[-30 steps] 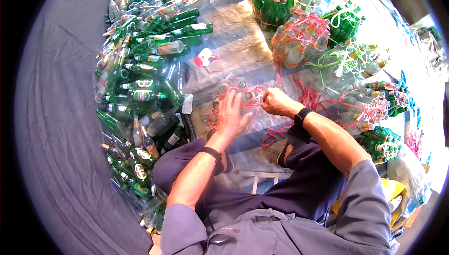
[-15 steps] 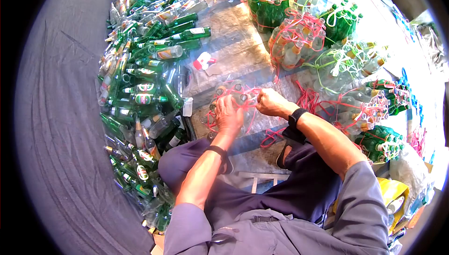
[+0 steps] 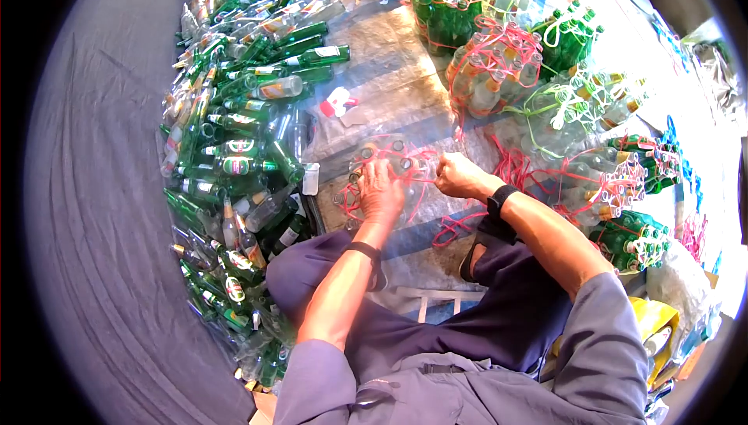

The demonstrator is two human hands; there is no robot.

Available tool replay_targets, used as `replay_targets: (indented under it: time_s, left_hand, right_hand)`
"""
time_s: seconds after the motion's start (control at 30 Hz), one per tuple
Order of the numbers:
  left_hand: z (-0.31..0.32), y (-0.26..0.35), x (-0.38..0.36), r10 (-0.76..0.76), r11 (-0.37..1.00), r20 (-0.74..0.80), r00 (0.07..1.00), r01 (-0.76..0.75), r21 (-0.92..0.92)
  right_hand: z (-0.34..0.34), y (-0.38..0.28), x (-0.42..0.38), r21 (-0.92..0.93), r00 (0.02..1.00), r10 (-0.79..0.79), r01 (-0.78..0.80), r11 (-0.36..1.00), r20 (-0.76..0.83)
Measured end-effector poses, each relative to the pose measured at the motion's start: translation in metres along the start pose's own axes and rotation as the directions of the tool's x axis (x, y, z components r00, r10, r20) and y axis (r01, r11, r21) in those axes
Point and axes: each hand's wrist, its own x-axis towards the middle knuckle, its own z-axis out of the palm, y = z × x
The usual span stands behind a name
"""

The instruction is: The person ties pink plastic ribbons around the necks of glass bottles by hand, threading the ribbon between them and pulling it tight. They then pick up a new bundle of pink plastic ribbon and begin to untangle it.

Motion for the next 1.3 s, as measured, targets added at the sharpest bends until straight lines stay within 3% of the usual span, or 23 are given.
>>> replay_targets:
  time_s: [0.07,0.13,0.27,0.33,0.47,0.57,0.67,0.77,0.93,1.0,1.2,1.3]
  left_hand:
    - [0.000,-0.001,0.001,-0.006,1.000,-0.005,1.000,0.006,-0.006]
    - [0.002,-0.004,0.000,0.004,1.000,-0.006,1.000,-0.004,-0.023]
    - [0.005,-0.008,-0.001,0.015,0.998,-0.025,1.000,-0.017,-0.054]
    - [0.006,-0.009,0.000,0.017,0.998,-0.046,0.999,-0.020,-0.057]
    - [0.008,-0.014,-0.002,0.018,0.999,-0.039,0.999,-0.019,-0.032]
    - [0.006,-0.011,-0.001,0.010,0.999,-0.011,1.000,-0.010,-0.045]
    - [0.001,-0.006,0.000,-0.044,0.999,0.017,0.999,0.044,-0.028]
    - [0.001,-0.010,0.000,-0.006,0.995,-0.051,0.999,0.001,-0.099]
    - [-0.005,-0.007,0.002,-0.002,0.993,-0.050,0.999,-0.004,-0.122]
    - [-0.006,-0.006,0.002,0.008,0.994,-0.050,0.999,-0.013,-0.109]
    - [-0.007,-0.007,0.006,0.042,0.990,-0.057,0.998,-0.049,-0.135]
    - [-0.006,-0.005,0.009,0.079,0.990,-0.114,0.990,-0.091,-0.106]
  right_hand:
    - [-0.005,-0.003,0.000,-0.035,0.998,-0.055,0.054,0.998,-0.020]
    - [-0.062,-0.041,0.012,0.304,0.927,0.335,-0.372,0.877,0.166]
    - [-0.081,-0.058,0.025,0.228,0.953,0.251,-0.286,0.931,0.170]
    - [-0.076,-0.057,0.030,0.087,0.994,0.035,-0.026,0.996,-0.104]
    - [-0.076,-0.052,0.066,-0.050,0.998,0.002,-0.005,0.999,-0.069]
    - [-0.061,-0.046,0.085,-0.071,0.986,-0.046,0.035,0.997,-0.158]
    - [-0.051,-0.041,0.096,-0.061,0.991,0.033,-0.042,0.997,-0.130]
    - [-0.054,-0.040,0.095,-0.002,0.945,0.325,-0.326,0.945,-0.043]
    - [-0.044,-0.021,0.086,0.045,0.895,0.441,-0.444,0.895,0.064]
    - [-0.034,-0.013,0.084,0.117,0.827,0.551,-0.561,0.819,0.114]
    - [-0.020,0.003,0.086,0.188,0.790,0.568,-0.609,0.771,0.230]
    - [-0.011,0.005,0.088,0.173,0.797,0.567,-0.601,0.781,0.209]
